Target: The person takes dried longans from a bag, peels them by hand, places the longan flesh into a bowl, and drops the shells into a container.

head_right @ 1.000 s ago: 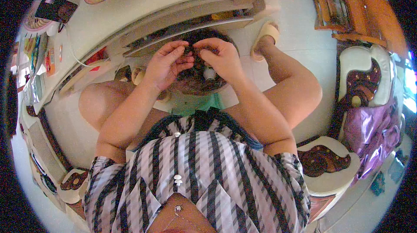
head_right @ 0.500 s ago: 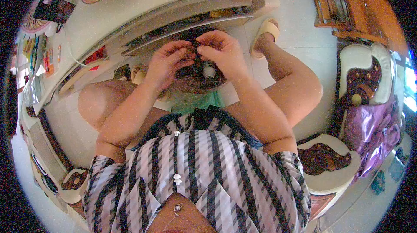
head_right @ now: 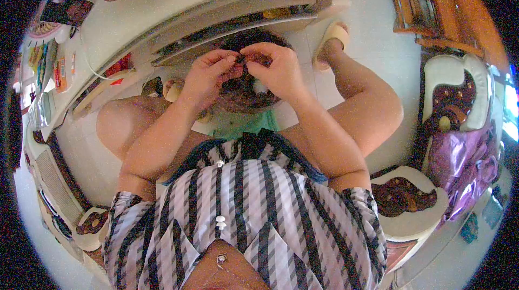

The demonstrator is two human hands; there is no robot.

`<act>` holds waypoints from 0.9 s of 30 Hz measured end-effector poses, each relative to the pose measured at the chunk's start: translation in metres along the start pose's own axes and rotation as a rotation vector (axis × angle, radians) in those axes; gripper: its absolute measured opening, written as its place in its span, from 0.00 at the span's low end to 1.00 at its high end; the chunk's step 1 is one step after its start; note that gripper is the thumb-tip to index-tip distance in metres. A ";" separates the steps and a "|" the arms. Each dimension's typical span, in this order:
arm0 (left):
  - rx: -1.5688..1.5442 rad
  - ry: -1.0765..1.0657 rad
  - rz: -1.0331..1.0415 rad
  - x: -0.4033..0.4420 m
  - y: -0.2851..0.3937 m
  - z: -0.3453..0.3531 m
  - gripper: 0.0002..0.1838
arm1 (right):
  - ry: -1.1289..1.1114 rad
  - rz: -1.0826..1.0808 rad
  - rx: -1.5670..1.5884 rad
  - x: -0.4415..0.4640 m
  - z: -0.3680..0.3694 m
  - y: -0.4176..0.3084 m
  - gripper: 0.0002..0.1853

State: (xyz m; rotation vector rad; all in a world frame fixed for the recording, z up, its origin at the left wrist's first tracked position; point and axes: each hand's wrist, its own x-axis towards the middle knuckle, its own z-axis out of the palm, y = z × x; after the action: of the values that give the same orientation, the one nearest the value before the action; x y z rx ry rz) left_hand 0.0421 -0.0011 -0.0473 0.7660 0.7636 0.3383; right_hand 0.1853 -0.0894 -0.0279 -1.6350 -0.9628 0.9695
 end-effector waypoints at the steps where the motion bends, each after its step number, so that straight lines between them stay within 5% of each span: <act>1: -0.059 -0.013 -0.025 0.001 0.000 -0.001 0.08 | -0.016 0.003 -0.023 0.001 -0.002 -0.001 0.11; 5: -0.224 -0.051 -0.090 0.002 0.003 -0.004 0.07 | -0.040 -0.003 -0.169 0.002 -0.005 0.002 0.11; 8: -0.238 -0.059 -0.098 0.002 0.005 -0.005 0.07 | 0.071 -0.432 -0.447 0.008 -0.004 0.012 0.10; 11: -0.196 -0.044 -0.091 0.003 0.004 -0.006 0.07 | 0.057 -0.184 -0.194 0.001 0.001 -0.008 0.09; 21: 0.056 -0.021 0.016 -0.003 0.008 -0.001 0.07 | 0.048 -0.190 -0.143 -0.002 0.004 -0.007 0.10; 27: -0.138 -0.103 -0.138 -0.002 0.013 -0.003 0.06 | -0.005 -0.021 0.089 -0.003 0.004 -0.003 0.11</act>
State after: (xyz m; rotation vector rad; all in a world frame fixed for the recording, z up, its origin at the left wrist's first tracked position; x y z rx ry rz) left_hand 0.0385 0.0083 -0.0383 0.5931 0.6848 0.2225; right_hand 0.1803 -0.0899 -0.0259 -1.5464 -0.9254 0.9892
